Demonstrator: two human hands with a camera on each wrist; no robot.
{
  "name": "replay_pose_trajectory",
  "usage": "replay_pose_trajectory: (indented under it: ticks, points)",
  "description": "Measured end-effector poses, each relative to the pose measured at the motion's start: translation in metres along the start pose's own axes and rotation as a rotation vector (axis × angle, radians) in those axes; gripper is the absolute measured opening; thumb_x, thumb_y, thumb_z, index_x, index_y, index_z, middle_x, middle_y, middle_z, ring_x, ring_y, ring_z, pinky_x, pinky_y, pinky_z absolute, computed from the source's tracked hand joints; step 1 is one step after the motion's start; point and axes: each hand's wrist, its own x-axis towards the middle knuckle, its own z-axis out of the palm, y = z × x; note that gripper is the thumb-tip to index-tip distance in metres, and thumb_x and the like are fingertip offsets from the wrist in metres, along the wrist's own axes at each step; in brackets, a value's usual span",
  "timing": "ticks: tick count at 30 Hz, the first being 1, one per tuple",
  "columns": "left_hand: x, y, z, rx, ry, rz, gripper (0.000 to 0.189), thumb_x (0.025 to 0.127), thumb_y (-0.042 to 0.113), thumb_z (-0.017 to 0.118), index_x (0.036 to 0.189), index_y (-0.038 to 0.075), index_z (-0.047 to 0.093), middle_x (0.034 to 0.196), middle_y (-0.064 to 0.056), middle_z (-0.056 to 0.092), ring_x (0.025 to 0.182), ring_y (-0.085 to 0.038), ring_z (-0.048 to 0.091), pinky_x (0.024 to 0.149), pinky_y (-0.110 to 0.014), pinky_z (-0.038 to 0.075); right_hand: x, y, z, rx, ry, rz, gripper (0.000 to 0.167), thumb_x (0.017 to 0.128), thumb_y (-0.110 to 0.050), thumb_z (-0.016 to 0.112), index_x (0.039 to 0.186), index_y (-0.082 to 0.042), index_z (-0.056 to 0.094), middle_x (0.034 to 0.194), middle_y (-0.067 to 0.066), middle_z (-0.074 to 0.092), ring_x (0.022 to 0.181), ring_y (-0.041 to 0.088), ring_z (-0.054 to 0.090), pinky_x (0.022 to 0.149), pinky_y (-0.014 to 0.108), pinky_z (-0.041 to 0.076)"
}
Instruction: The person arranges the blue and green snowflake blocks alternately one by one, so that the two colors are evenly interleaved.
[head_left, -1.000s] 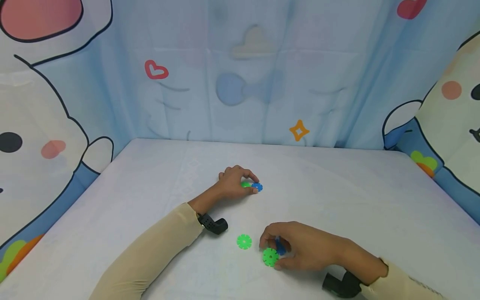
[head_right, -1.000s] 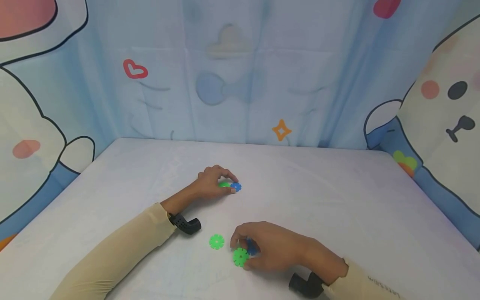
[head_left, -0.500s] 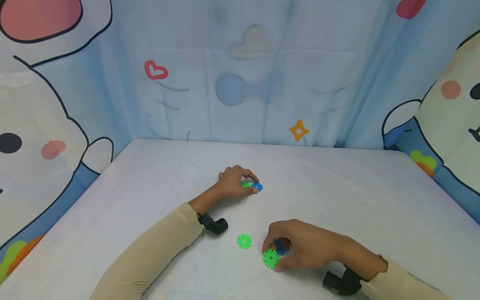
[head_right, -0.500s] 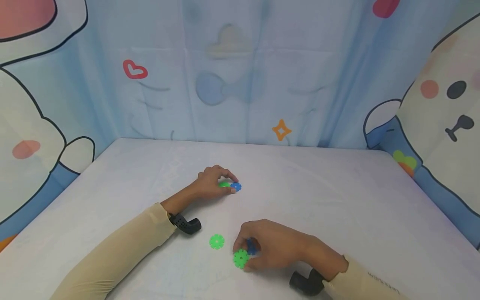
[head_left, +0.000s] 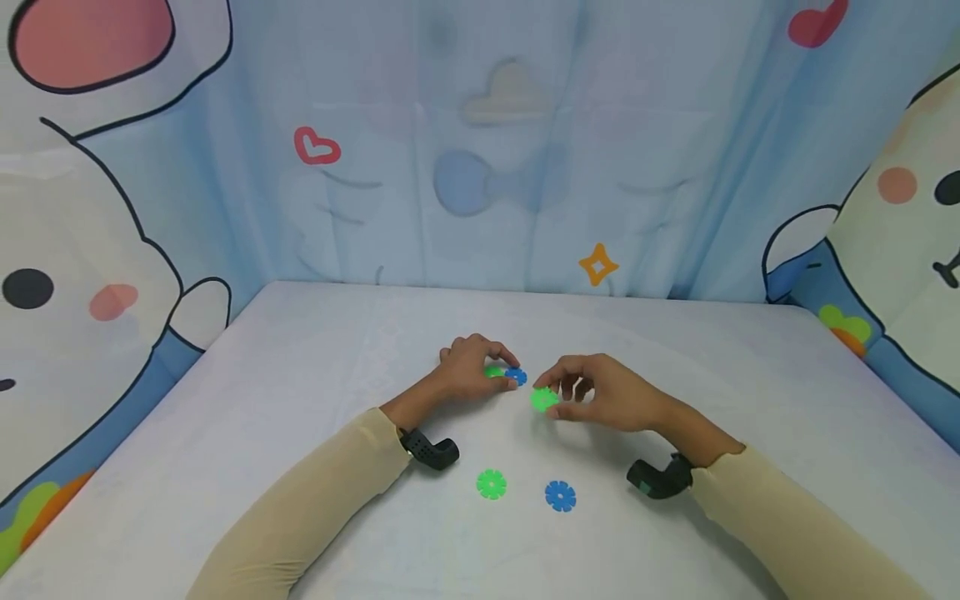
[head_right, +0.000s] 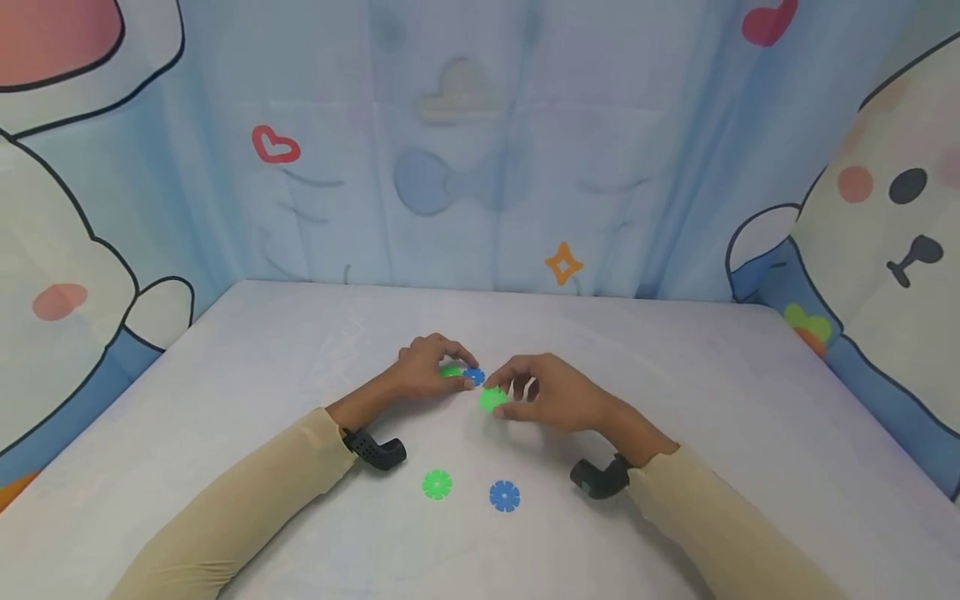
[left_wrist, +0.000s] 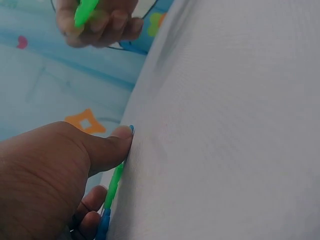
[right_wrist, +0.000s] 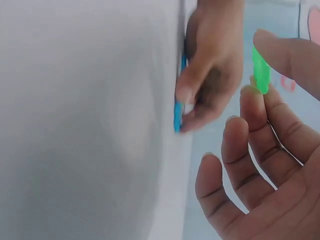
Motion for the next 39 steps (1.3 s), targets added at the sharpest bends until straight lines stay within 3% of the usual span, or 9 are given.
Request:
replay_pose_trajectory:
  ticks: [5,11,15,21,29,33,39]
  points:
    - [0.0,0.0,-0.001,-0.007,0.001,0.001,0.031,0.089,0.042,0.071,0.117,0.03,0.071,0.128,-0.005,0.06,0.122,-0.032,0.049,0.09,-0.048,0.034,0.022,0.02,-0.005,-0.003,0.043,0.091,0.033,0.087,-0.031,0.076,0.116,-0.016,0.07,0.095,-0.002,0.066,0.086,0.012,0.062,0.08,0.031,0.055]
    - [0.0,0.001,0.0,-0.009,-0.005,0.001,0.031,0.089,0.042,0.07,0.117,0.03,0.071,0.128,-0.005,0.06,0.122,-0.031,0.048,0.09,-0.047,0.034,0.036,0.035,-0.007,-0.014,0.078,0.154,0.036,0.087,-0.03,0.076,0.117,-0.012,0.069,0.117,0.005,0.069,0.102,0.021,0.065,0.09,0.042,0.054]
    - [0.001,0.002,0.0,-0.005,-0.014,0.003,0.03,0.089,0.042,0.07,0.117,0.031,0.071,0.128,-0.004,0.059,0.121,-0.03,0.048,0.089,-0.046,0.034,0.041,0.042,-0.004,-0.008,0.089,0.167,0.037,0.086,-0.028,0.076,0.118,-0.01,0.069,0.121,0.009,0.068,0.112,0.028,0.063,0.093,0.046,0.053]
    - [0.001,0.001,-0.001,-0.001,-0.017,-0.012,0.031,0.089,0.043,0.071,0.117,0.031,0.071,0.128,-0.003,0.059,0.122,-0.03,0.048,0.091,-0.047,0.034,0.044,0.045,0.001,-0.062,0.089,0.176,0.034,0.086,-0.025,0.076,0.115,-0.011,0.069,0.118,0.007,0.069,0.109,0.024,0.062,0.091,0.044,0.052]
    - [0.001,-0.001,-0.002,-0.004,-0.013,-0.02,0.031,0.089,0.043,0.07,0.117,0.031,0.071,0.129,-0.003,0.059,0.122,-0.03,0.048,0.092,-0.048,0.034,0.045,0.045,0.005,-0.123,0.066,0.155,0.029,0.084,-0.02,0.076,0.111,-0.011,0.073,0.125,0.014,0.065,0.123,0.035,0.055,0.104,0.058,0.04]
    - [0.002,-0.001,-0.001,0.001,-0.009,-0.016,0.03,0.09,0.043,0.069,0.117,0.032,0.07,0.128,-0.002,0.059,0.123,-0.029,0.047,0.094,-0.05,0.034,0.046,0.043,0.005,-0.163,0.048,0.144,0.028,0.083,-0.023,0.078,0.108,-0.009,0.075,0.128,0.018,0.062,0.125,0.04,0.052,0.104,0.061,0.038]
    - [0.002,-0.002,0.001,-0.003,-0.008,-0.013,0.029,0.089,0.043,0.069,0.116,0.032,0.071,0.128,-0.002,0.059,0.122,-0.028,0.047,0.095,-0.051,0.034,0.047,0.04,0.006,-0.187,0.031,0.19,0.031,0.083,-0.025,0.079,0.11,-0.01,0.075,0.13,0.018,0.061,0.127,0.04,0.051,0.106,0.062,0.037]
